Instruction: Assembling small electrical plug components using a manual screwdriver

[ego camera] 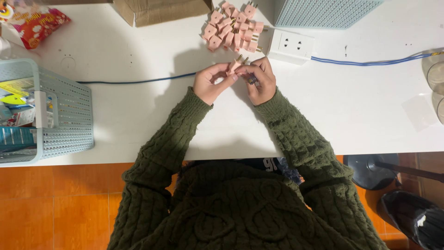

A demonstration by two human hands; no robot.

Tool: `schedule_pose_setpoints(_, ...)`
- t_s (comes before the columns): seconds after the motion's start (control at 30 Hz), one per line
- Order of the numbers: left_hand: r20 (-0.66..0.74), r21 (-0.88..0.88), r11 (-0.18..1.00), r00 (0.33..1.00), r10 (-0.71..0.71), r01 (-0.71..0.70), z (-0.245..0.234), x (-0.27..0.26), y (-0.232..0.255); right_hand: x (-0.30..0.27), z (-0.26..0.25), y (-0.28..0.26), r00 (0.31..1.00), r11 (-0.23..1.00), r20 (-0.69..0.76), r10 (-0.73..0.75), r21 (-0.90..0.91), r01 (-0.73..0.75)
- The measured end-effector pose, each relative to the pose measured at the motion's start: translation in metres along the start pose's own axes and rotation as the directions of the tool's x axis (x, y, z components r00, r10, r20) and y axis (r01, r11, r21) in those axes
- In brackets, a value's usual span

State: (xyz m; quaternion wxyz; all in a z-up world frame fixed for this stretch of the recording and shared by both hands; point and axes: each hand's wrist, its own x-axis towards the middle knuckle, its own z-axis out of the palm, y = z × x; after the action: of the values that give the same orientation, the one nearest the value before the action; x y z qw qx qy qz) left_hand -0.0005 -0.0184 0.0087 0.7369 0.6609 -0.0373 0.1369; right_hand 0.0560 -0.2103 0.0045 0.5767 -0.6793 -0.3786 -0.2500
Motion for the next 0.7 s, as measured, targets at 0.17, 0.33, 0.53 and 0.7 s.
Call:
schedule_pose_setpoints(0.17,0.032,-0.05,0.998,0.999,-0.036,0.037,0.003,-0.001,0.005,0.002,-0.001,-0.001,1.0,1.0,0.004,0.001,0.001,-0.001)
schedule_pose_setpoints(0.33,0.138,-0.209,0.973,0.988,-0.068,0.096,0.003,-0.002,0.006,0.003,-0.004,-0.005,1.0,1.0,0.001,0.031,0.007,-0.031)
schedule_pose_setpoints(0.53,0.126,-0.259,0.958,0.988,-0.09,0.12,-0.003,0.002,-0.023,0.001,-0.002,0.006,0.959,0.952,-0.022,0.281,0.13,-0.276)
schedule_pose_setpoints(0.7,0.111,-0.293,0.949,0.99,-0.091,0.121,0.001,0.002,-0.031,0.005,-0.006,0.004,0.949,0.939,-0.011,0.314,0.153,-0.309)
